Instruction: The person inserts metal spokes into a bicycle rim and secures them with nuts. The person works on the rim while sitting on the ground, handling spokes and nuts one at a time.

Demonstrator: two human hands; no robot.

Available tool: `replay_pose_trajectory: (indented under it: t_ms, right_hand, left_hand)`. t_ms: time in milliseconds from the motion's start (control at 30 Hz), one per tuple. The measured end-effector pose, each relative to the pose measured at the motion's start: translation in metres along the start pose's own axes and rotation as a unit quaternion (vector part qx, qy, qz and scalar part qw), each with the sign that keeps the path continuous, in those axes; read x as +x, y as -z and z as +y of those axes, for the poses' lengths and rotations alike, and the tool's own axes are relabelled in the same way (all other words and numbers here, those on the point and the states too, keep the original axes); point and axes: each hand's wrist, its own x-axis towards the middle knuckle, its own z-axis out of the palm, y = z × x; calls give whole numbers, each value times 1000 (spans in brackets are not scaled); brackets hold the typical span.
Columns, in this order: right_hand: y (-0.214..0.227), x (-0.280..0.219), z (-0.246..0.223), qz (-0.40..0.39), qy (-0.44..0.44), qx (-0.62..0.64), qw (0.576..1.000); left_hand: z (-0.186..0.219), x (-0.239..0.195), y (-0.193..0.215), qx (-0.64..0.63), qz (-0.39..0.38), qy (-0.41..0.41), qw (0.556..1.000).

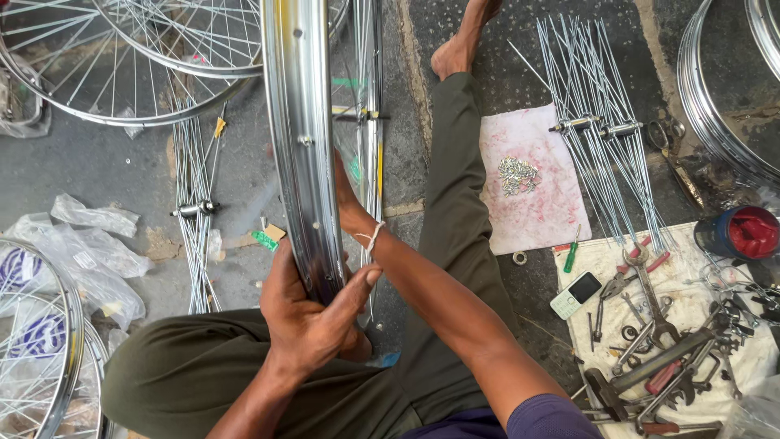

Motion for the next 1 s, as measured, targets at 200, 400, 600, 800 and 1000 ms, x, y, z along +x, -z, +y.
replay_pose_trajectory:
  t_ms: [200,400,600,800,1000]
  right_hand:
    - [-27,118,-78,137,-6,77,988]
    - [-35,-39,-90,51,137,-238,960]
    - [54,-77,-83,161,-38,-438,884]
    - [53,-104,-132,80,-140,-245,956]
    - [48,-119,-162,-76,-37,-438,895]
  left_hand:
    - [17,10,1,-54,-14,39,998]
    - [5,7,1,10,24,-20,999]
    - [-8,1,4,-5,52,2,999]
    - [2,5,1,-41,13,-33,999]
    - [-2,8,2,-60,-43,-24,997]
